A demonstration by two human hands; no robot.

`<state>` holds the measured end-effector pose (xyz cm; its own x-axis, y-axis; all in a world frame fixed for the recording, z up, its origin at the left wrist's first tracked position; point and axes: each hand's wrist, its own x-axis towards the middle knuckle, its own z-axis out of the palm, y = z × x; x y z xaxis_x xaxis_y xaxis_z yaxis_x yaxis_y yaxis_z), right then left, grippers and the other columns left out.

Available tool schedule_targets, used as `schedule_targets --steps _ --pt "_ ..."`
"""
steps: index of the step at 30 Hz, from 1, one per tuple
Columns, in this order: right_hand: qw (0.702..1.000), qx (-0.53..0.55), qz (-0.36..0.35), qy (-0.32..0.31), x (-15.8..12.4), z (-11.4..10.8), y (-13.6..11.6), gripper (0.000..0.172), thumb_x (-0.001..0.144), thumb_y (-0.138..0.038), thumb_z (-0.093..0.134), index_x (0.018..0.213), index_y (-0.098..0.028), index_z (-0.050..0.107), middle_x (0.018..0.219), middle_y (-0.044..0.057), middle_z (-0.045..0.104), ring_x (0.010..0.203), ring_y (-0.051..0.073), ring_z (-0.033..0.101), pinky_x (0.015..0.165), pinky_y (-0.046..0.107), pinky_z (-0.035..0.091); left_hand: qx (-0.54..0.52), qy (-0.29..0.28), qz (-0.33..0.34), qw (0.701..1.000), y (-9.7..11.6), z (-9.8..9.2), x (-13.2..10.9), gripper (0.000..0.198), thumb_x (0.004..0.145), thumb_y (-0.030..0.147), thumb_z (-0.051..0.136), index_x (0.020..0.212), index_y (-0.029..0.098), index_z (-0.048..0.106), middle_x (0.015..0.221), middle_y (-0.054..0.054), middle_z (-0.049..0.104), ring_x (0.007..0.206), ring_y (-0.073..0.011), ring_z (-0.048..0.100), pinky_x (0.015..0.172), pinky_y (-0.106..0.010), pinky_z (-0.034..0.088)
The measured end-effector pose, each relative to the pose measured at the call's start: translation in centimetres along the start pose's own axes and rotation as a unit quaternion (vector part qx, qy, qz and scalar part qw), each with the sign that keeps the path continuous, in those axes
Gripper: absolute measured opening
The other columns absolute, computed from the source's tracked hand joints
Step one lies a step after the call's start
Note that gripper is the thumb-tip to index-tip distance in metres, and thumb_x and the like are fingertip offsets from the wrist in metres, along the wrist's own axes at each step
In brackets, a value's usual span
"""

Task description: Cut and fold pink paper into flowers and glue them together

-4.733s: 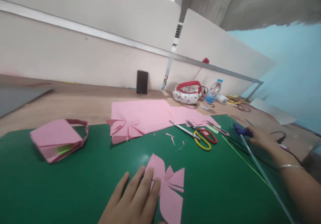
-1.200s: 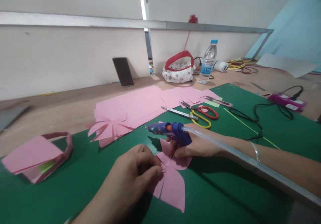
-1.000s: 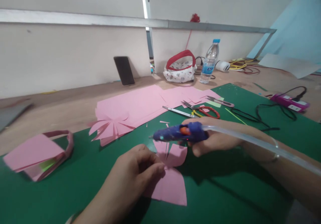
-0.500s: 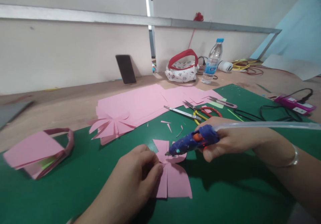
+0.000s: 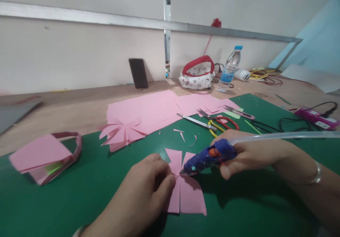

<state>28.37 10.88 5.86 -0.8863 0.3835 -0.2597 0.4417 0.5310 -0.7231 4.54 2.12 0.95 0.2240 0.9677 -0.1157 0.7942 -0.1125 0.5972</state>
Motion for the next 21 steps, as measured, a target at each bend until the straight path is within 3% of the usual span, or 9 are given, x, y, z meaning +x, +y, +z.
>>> schedule_targets --steps 21 --pt "0.998 -0.061 0.033 0.008 0.52 0.42 -0.37 0.041 0.079 -0.053 0.059 0.071 -0.013 0.059 0.062 -0.003 0.049 0.054 0.009 0.042 0.048 0.019 0.031 0.029 -0.007 0.0 1.0 0.41 -0.2 -0.17 0.027 0.084 0.029 0.042 0.059 0.02 0.048 0.071 0.0 0.05 0.066 -0.0158 0.051 0.06 -0.029 0.037"
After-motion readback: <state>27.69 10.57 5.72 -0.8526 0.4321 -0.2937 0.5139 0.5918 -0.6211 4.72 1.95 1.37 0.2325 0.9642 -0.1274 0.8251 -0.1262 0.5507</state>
